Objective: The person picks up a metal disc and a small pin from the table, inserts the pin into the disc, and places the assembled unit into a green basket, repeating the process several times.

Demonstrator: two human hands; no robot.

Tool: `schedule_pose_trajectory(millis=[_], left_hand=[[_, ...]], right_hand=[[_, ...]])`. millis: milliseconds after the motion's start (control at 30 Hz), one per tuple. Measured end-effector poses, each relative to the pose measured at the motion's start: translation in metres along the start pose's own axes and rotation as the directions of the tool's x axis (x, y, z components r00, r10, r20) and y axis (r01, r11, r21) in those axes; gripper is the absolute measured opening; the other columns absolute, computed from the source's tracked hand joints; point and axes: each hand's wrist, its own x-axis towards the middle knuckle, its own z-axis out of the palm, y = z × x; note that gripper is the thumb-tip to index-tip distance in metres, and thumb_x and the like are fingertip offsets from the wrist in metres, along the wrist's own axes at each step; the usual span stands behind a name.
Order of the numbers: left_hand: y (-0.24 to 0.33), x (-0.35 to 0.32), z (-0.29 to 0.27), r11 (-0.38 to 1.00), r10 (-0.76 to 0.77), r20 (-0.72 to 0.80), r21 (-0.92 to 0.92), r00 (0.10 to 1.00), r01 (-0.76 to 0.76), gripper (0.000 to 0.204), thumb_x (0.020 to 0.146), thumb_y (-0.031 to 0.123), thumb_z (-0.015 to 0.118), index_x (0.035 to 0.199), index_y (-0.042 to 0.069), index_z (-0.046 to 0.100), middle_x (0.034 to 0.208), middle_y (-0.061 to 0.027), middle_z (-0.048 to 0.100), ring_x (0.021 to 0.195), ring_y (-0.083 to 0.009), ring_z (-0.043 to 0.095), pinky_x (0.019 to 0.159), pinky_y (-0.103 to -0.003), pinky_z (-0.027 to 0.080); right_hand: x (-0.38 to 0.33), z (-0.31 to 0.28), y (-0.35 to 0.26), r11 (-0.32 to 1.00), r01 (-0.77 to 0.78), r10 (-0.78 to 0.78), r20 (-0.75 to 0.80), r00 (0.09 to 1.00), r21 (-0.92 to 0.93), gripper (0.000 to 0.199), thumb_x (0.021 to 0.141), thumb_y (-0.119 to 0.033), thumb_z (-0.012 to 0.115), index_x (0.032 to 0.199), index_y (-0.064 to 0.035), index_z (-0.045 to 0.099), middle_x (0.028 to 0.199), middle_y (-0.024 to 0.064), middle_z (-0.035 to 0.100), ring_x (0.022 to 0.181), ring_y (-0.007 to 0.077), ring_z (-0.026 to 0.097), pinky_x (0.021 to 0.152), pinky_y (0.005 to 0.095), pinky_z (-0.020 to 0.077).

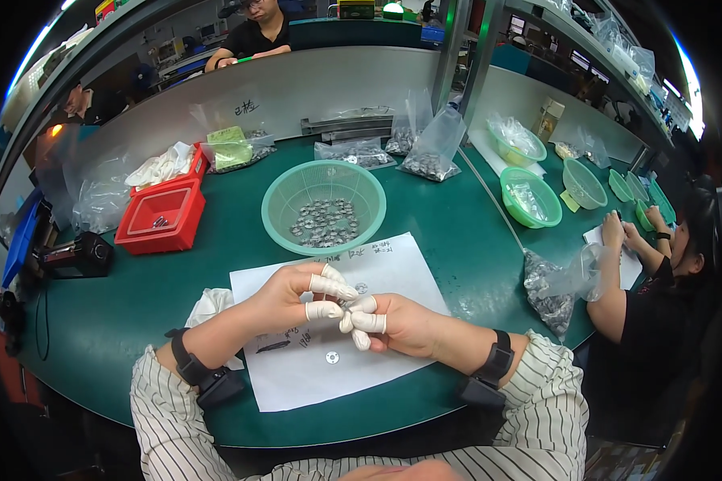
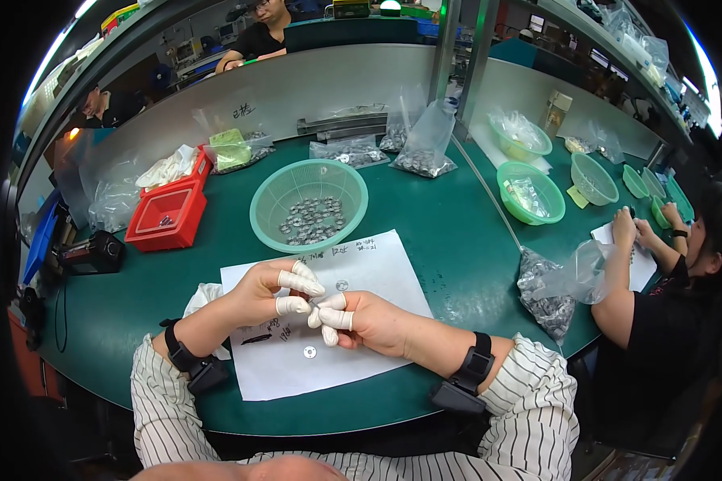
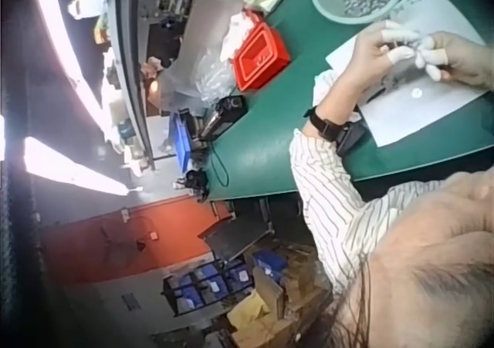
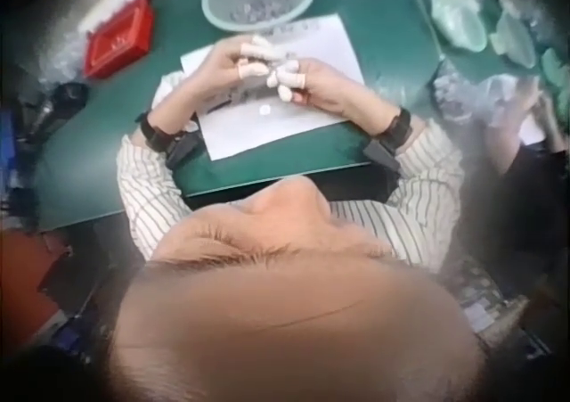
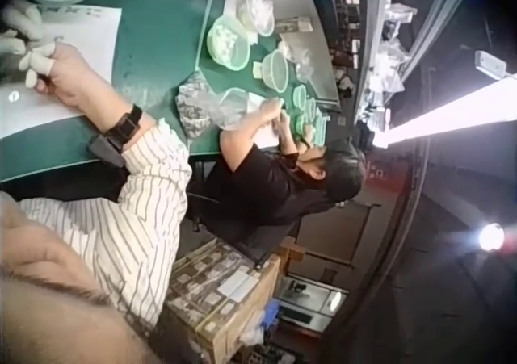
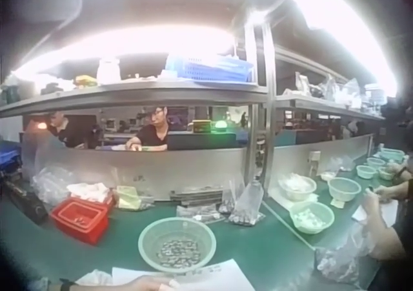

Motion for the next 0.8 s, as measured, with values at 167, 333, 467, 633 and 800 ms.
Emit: schedule_pose_trajectory(millis=[167, 333, 467, 633, 800], left_hand=[[-0.001, 0.000, 0.000, 0.999, 0.025, -0.063, 0.050, 0.998, -0.022, 0.027, 0.075, 0.004, 0.073, 0.101, 0.005, 0.068, 0.095, -0.0079, 0.065, 0.087, -0.0160, 0.061, 0.075, -0.027, 0.050], [-0.001, -0.006, 0.007, 0.991, -0.135, -0.160, 0.000, 0.978, 0.137, 0.026, 0.076, 0.006, 0.074, 0.101, 0.006, 0.068, 0.091, -0.0058, 0.065, 0.082, -0.0125, 0.061, 0.071, -0.025, 0.050], [0.002, -0.003, 0.008, 0.991, -0.131, -0.176, -0.039, 0.976, 0.126, 0.026, 0.077, 0.007, 0.073, 0.102, 0.006, 0.068, 0.091, -0.0044, 0.065, 0.082, -0.0107, 0.061, 0.070, -0.025, 0.049], [-0.006, -0.002, 0.006, 0.999, 0.042, -0.154, 0.025, 0.987, -0.039, 0.024, 0.080, 0.010, 0.070, 0.103, 0.005, 0.067, 0.091, -0.0060, 0.065, 0.084, -0.0150, 0.062, 0.073, -0.026, 0.049], [-0.002, -0.001, 0.005, 0.992, 0.058, -0.108, 0.116, 0.992, -0.046, 0.023, 0.080, 0.008, 0.069, 0.102, 0.005, 0.067, 0.092, -0.0081, 0.066, 0.085, -0.0176, 0.062, 0.073, -0.027, 0.050]], right_hand=[[0.003, 0.010, 0.001, 0.970, 0.074, -0.116, -0.173, 0.978, -0.231, 0.019, 0.095, -0.020, 0.052, 0.096, -0.0040, 0.062, 0.073, 0.0029, 0.060, 0.059, 0.0086, 0.051, 0.056, 0.0211, 0.0419], [0.002, 0.015, 0.001, 0.625, 0.194, -0.501, -0.198, 0.843, -0.756, 0.014, 0.092, -0.015, 0.054, 0.096, -0.0042, 0.063, 0.070, 0.0047, 0.059, 0.060, 0.0125, 0.055, 0.055, 0.0279, 0.0445], [0.007, 0.005, 0.005, 0.192, 0.238, -0.726, 0.025, 0.688, -0.952, 0.015, 0.091, -0.014, 0.054, 0.098, -0.0045, 0.063, 0.069, 0.0051, 0.058, 0.060, 0.0139, 0.055, 0.055, 0.0301, 0.0449], [0.001, 0.011, -0.012, 0.921, 0.027, -0.145, -0.279, 0.949, -0.388, 0.019, 0.094, -0.019, 0.052, 0.100, -0.0049, 0.063, 0.070, 0.0005, 0.057, 0.057, 0.0095, 0.050, 0.053, 0.0239, 0.0418], [0.003, -0.001, -0.008, 0.999, 0.011, -0.017, -0.125, 0.992, -0.047, 0.018, 0.095, -0.019, 0.052, 0.100, -0.0056, 0.063, 0.072, -0.0005, 0.058, 0.058, 0.0065, 0.047, 0.053, 0.0188, 0.0382]])
